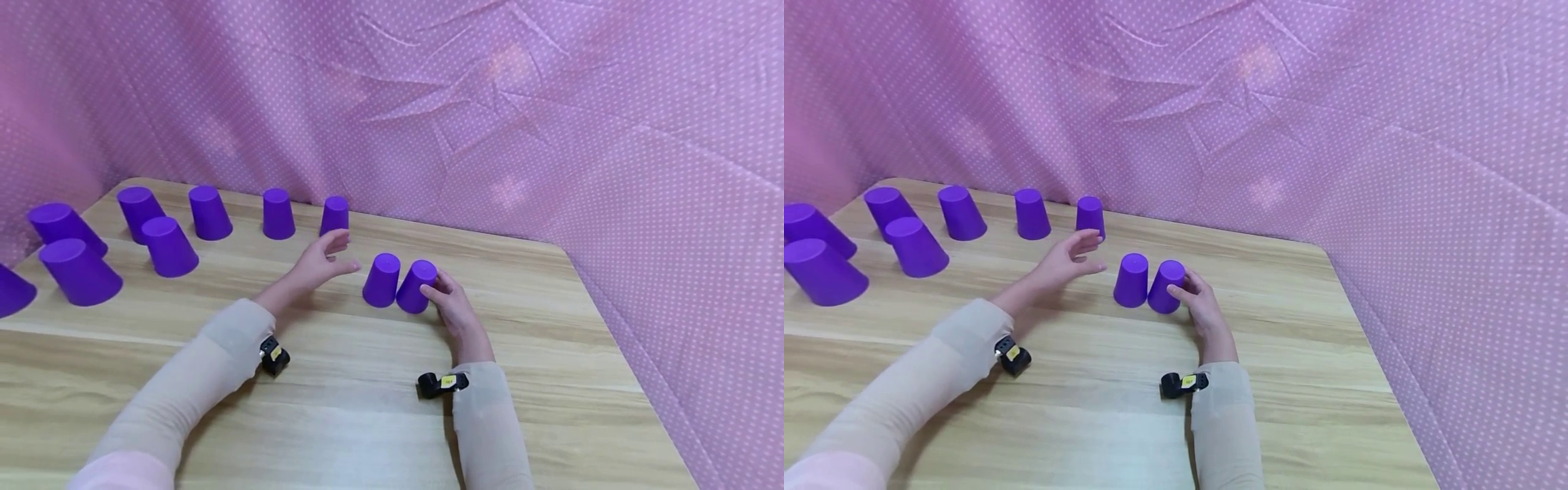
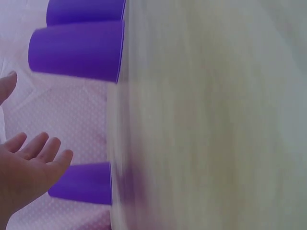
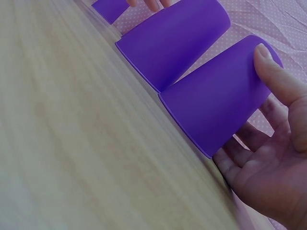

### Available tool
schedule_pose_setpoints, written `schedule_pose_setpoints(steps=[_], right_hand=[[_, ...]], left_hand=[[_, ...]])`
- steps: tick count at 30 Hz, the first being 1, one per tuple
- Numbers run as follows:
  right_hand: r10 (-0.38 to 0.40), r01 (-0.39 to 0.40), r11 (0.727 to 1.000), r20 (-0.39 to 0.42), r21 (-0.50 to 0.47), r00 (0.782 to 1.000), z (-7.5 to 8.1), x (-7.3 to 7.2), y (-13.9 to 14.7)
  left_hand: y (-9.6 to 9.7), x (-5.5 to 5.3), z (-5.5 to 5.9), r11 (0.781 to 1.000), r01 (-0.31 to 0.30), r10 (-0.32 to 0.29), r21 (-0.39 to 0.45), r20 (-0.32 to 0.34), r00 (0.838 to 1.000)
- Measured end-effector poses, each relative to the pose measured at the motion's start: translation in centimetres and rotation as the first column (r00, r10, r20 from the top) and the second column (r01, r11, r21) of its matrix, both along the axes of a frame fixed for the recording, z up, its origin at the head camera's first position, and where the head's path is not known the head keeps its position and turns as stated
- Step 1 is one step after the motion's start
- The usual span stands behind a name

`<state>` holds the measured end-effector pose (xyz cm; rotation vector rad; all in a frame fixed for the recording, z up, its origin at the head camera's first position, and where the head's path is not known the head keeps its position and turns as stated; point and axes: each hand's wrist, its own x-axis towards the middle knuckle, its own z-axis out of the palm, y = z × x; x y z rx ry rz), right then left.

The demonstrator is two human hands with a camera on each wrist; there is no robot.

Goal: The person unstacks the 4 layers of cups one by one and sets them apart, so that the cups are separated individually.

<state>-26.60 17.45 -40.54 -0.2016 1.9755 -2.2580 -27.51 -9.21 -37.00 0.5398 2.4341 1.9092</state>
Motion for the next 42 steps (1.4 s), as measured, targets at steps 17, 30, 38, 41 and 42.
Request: schedule_pose_setpoints(steps=[17,30,38,41,42], right_hand=[[-0.008,0.008,1.000,-0.008,0.013,1.000,-0.2,-0.1,0.0],[0.006,-0.005,1.000,-0.021,0.008,1.000,-0.3,-0.2,0.0],[0.000,0.000,1.000,-0.017,0.006,1.000,-0.2,-0.1,-0.1],[-0.001,0.001,1.000,-0.015,0.009,1.000,-0.1,-0.1,-0.1],[-0.001,0.001,1.000,-0.014,0.011,1.000,0.0,-0.1,-0.1]], left_hand=[[4.6,0.4,-0.7,0.994,0.094,-0.093,-0.062,0.009,0.996],[5.4,2.6,2.0,0.996,0.072,-0.070,-0.057,0.037,0.997],[4.6,1.1,0.1,0.997,0.073,-0.073,0.005,0.029,0.997],[4.0,0.7,-0.5,0.998,0.065,-0.066,0.016,0.021,0.998],[3.7,0.7,-0.5,0.998,0.063,-0.063,0.022,0.020,0.998]])
